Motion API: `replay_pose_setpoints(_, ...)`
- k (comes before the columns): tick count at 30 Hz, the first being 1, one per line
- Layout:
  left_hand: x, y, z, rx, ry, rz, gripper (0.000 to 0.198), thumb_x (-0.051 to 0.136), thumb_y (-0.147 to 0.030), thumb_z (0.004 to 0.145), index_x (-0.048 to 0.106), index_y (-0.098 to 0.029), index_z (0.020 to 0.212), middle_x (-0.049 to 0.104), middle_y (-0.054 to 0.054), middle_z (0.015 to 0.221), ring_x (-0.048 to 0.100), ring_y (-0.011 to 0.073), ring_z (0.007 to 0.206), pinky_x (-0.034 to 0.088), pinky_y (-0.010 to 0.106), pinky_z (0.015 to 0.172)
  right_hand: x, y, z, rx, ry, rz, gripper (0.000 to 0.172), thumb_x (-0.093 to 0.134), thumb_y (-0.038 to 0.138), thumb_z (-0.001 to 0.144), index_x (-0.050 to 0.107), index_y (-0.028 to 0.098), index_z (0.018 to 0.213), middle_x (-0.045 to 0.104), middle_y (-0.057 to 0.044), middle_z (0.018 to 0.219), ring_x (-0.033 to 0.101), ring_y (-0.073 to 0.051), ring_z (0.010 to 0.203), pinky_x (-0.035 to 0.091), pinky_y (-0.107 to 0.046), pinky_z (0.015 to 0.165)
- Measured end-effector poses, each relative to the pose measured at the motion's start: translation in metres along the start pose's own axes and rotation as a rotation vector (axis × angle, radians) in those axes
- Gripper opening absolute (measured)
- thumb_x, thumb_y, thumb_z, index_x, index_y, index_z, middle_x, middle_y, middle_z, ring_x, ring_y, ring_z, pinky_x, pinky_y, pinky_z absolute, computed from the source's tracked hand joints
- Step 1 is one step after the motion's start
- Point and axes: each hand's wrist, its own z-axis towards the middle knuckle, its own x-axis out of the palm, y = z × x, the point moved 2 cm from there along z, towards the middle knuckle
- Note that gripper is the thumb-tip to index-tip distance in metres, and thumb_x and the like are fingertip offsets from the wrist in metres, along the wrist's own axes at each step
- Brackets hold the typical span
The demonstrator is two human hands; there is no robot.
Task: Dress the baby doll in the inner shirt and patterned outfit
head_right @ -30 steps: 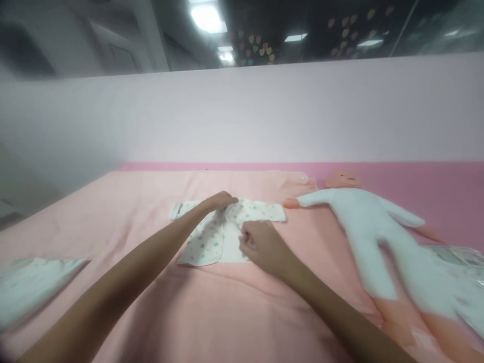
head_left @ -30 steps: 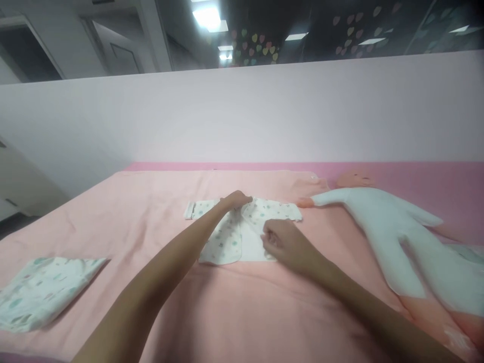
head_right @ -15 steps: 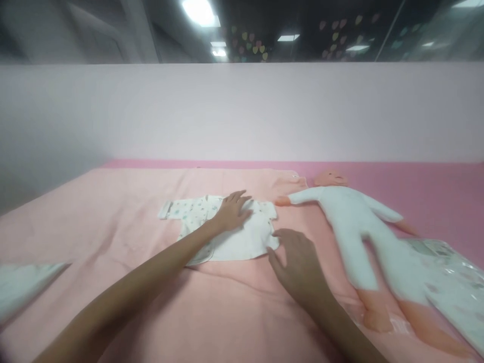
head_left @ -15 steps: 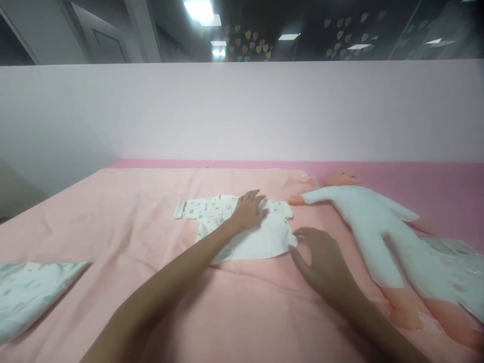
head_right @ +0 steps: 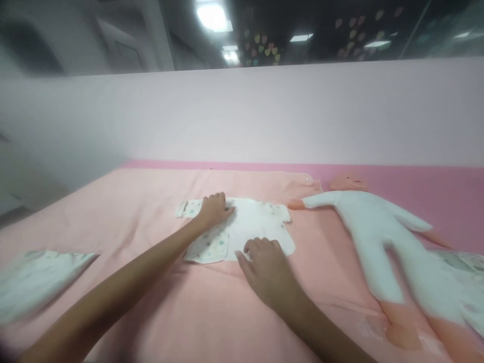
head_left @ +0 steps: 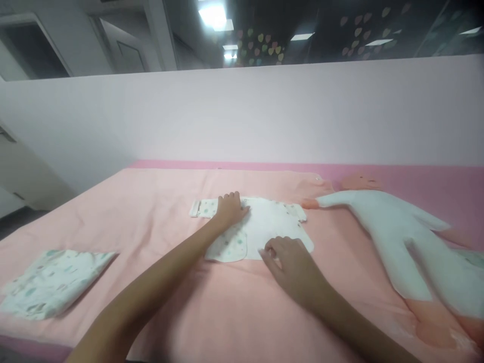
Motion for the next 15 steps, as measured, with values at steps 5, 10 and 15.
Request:
replay_pose_setpoints(5,0.009,0.003,-0.008,-0.049,0.076,-0.003,0.054,0.050,-0.063,0.094,0.066,-0.015,0.113,0.070,0.019,0.119,0.067,0.0380,0.112,0.043,0.054,0.103,0.034,0.033,0.033,0.141,0.170,-0.095,0.038,0.046,0.046,0.107,0.058,0.020,0.081,0.067,-0.007,0.069,0.061,-0.026,0.068,0.040,-0.040,0.076)
replay_pose_setpoints(10,0.007,0.005,-0.005,-0.057,0.106,-0.046,0.038,0.051,-0.047,0.093,0.071,-0.015,0.096,0.074,0.017,0.108,0.070,0.0359,0.100,0.047,0.052,0.096,0.042,0.044,0.051,0.235,0.265,0.044,0.032,0.058,0.037,0.100,0.050,0.023,0.072,0.069,-0.006,0.074,0.062,-0.024,0.072,0.037,-0.035,0.067)
replay_pose_setpoints(15,-0.001,0.017,0.002,-0.051,0.173,-0.112,0.029,0.057,-0.040,0.086,0.072,-0.017,0.078,0.075,0.013,0.082,0.072,0.0293,0.079,0.052,0.038,0.076,0.035,0.050,0.055,0.347,0.243,0.378,0.029,0.065,0.036,0.091,0.048,0.024,0.070,0.062,0.001,0.070,0.058,-0.019,0.067,0.036,-0.029,0.058)
